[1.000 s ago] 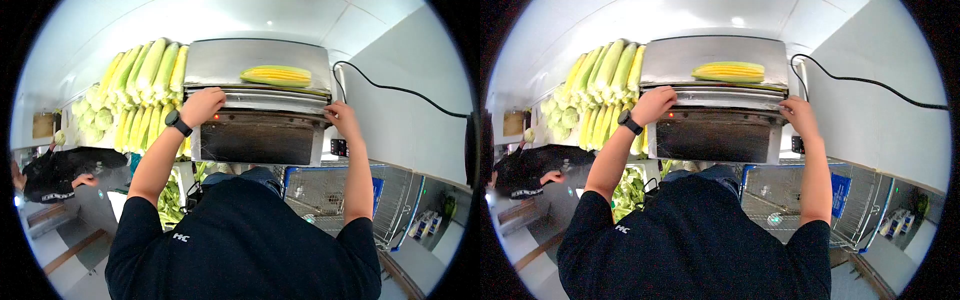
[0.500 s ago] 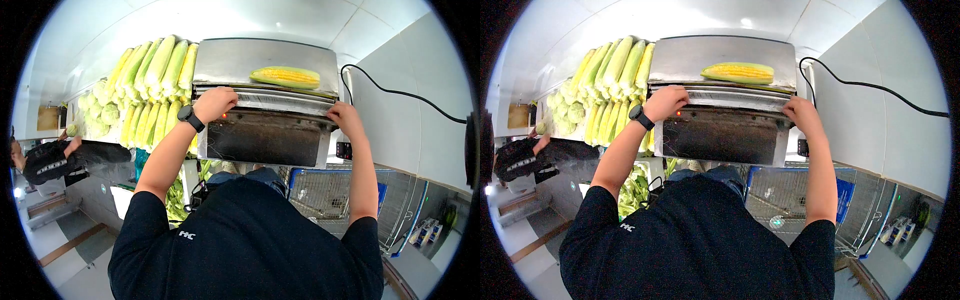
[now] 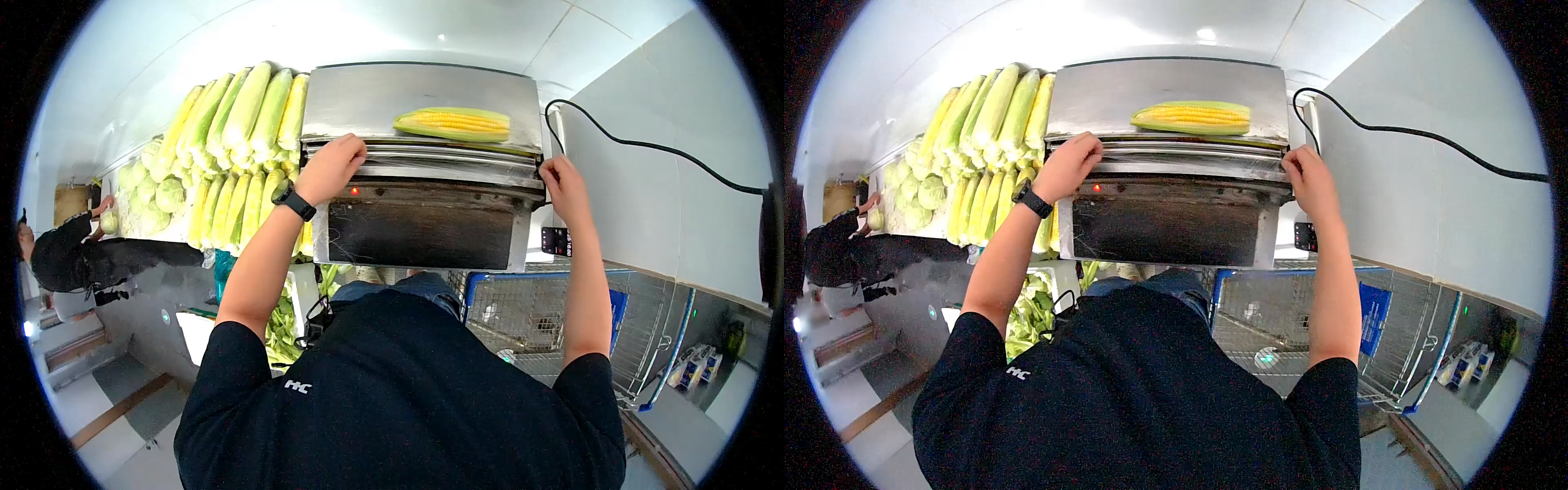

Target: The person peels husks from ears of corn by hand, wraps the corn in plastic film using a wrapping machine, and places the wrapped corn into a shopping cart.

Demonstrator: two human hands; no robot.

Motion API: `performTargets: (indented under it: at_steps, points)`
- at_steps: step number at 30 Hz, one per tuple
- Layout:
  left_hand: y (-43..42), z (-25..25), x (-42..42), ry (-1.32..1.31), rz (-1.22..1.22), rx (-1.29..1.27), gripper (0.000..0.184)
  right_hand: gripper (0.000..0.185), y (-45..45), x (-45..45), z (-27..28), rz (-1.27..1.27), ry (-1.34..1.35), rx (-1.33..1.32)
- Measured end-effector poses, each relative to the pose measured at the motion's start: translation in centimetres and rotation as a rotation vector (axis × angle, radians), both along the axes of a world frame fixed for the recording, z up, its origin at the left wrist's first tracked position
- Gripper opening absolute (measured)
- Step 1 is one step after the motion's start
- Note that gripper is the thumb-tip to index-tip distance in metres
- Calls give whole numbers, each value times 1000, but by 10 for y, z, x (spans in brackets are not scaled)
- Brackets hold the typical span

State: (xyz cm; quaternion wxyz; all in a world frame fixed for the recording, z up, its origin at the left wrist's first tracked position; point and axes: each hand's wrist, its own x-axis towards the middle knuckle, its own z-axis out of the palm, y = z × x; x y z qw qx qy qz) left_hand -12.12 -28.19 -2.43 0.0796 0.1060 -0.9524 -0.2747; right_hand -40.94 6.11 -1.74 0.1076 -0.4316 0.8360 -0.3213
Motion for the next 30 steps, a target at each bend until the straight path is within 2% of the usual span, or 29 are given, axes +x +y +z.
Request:
performTargets:
  at_steps: [5,7,8,10,17,22,26,28,29,30]
  points:
    - [6,5,-6,25,28,47,8,9,-1,-1,-2,1,3,-51]
    - [7,3,-6,38,34,51,8,11,-1,4,5,97,-69,121]
    - [7,2,-6,30,48,57,8,11,-2,4,5,95,-69,122]
    - [6,2,-7,28,48,65,7,13,-3,3,3,166,30,202]
    - [4,1,-6,70,28,79,8,13,-8,-14,0,254,116,295]
    - [3,-1,-6,70,37,62,8,8,-16,-13,4,373,232,336]
    - [2,-4,-5,100,67,96,8,10,-14,-10,-4,350,215,341]
    - [3,-6,-7,124,83,79,7,10,-8,-10,-11,157,47,193]
    - [4,-7,-7,144,94,62,6,10,-6,-13,-16,161,46,194]
    - [6,-8,-8,143,96,63,6,9,-3,-15,-22,128,38,69]
